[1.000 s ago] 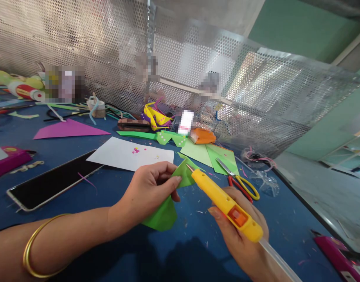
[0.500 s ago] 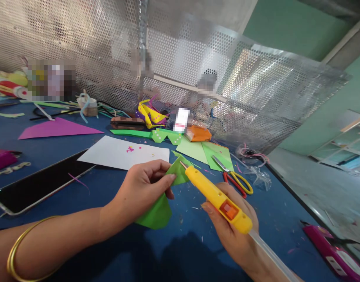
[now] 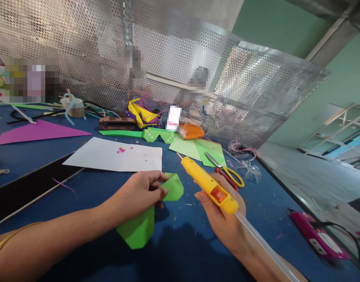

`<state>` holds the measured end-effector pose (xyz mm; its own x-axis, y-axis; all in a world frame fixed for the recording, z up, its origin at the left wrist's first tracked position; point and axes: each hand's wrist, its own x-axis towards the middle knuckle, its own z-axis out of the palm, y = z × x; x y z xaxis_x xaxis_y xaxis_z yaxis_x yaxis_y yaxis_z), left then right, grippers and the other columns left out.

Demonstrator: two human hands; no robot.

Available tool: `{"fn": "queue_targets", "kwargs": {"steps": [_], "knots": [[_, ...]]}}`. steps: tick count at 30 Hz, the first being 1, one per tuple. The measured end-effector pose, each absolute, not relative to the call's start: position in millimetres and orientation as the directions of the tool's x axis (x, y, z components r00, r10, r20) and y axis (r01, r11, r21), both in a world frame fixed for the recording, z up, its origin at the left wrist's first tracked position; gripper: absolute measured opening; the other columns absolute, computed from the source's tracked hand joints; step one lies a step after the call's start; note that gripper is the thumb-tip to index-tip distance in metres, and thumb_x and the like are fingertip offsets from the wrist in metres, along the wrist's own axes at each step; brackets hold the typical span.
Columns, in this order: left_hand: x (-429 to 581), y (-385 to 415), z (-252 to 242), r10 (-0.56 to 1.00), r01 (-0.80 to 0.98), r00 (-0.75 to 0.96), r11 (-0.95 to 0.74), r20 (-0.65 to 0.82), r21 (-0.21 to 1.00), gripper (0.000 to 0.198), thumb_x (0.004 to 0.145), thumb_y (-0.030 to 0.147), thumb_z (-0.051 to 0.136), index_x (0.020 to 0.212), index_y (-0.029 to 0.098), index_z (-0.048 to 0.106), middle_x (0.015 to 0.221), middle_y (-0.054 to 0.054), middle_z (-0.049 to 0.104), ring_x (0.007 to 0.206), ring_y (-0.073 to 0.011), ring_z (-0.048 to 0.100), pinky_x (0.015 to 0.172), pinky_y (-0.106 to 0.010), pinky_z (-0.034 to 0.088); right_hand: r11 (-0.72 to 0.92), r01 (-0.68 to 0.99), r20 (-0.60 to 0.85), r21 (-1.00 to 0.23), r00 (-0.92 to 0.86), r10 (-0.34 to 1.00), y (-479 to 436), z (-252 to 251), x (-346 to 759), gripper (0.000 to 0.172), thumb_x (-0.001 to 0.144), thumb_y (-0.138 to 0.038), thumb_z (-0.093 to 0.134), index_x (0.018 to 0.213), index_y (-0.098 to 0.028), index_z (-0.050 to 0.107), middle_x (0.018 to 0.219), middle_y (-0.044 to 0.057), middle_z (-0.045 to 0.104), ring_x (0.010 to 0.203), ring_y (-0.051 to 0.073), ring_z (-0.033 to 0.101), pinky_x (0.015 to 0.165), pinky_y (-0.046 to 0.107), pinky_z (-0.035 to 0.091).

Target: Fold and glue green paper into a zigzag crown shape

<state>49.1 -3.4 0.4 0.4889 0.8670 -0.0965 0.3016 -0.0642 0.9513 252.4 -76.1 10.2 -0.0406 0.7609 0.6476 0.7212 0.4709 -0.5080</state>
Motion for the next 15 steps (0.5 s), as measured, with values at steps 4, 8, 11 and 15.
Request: {"fn": "queue_targets", "kwargs": {"steps": [4, 8, 11, 15], "knots": [[47.3, -13.6, 11.3, 0.904, 0.413, 0.364, -0.374, 0.226, 0.83, 0.022, 0.073, 0.038, 0.071, 0.089, 0.024, 0.072, 0.084, -0.004, 0.072, 0.075, -0.0205, 0.065, 0.065, -0.027, 0.048, 0.478, 0.722, 0.673, -0.5, -0.024, 0.74, -72.7, 7.6, 254.6, 0.017, 0.089, -0.034, 0.062, 0.1, -0.022, 0.059, 0.085, 0.002, 0.065, 0.073, 0.016, 0.062, 0.064, 0.026, 0.049], [61.6, -49.6, 23.7, 0.862, 0.151, 0.459, -0.314, 0.215, 0.937, 0.021, 0.077, 0.039, 0.068, 0.062, 0.024, 0.071, 0.057, 0.001, 0.06, 0.05, -0.012, 0.051, 0.05, -0.023, 0.04, 0.483, 0.715, 0.68, -0.505, -0.014, 0.733, -69.9, 4.9, 255.0, 0.018, 0.087, -0.032, 0.063, 0.102, -0.023, 0.058, 0.088, 0.001, 0.065, 0.076, 0.015, 0.063, 0.068, 0.026, 0.05], [85.2, -77.8, 18.6, 0.666, 0.023, 0.727, 0.222, -0.169, 0.975, 0.024, 0.076, 0.046, 0.066, 0.08, 0.023, 0.074, 0.053, 0.003, 0.058, 0.038, -0.009, 0.041, 0.038, -0.022, 0.03, 0.51, 0.723, 0.714, -0.465, -0.034, 0.7, -66.9, 2.2, 255.6, 0.017, 0.087, -0.029, 0.063, 0.101, -0.023, 0.057, 0.091, 0.001, 0.066, 0.078, 0.016, 0.064, 0.07, 0.027, 0.052], [113.9, -90.4, 12.5, 0.533, -0.05, 0.79, 0.549, -0.304, 0.834, 0.046, 0.066, 0.062, 0.068, 0.052, 0.018, 0.059, 0.039, 0.004, 0.044, 0.034, -0.0077, 0.039, 0.036, -0.022, 0.024, 0.552, 0.741, 0.768, -0.383, -0.077, 0.635, -63.7, -1.0, 257.2, 0.021, 0.084, -0.024, 0.064, 0.103, -0.024, 0.056, 0.09, 0.001, 0.066, 0.076, 0.017, 0.066, 0.068, 0.028, 0.054]]}}
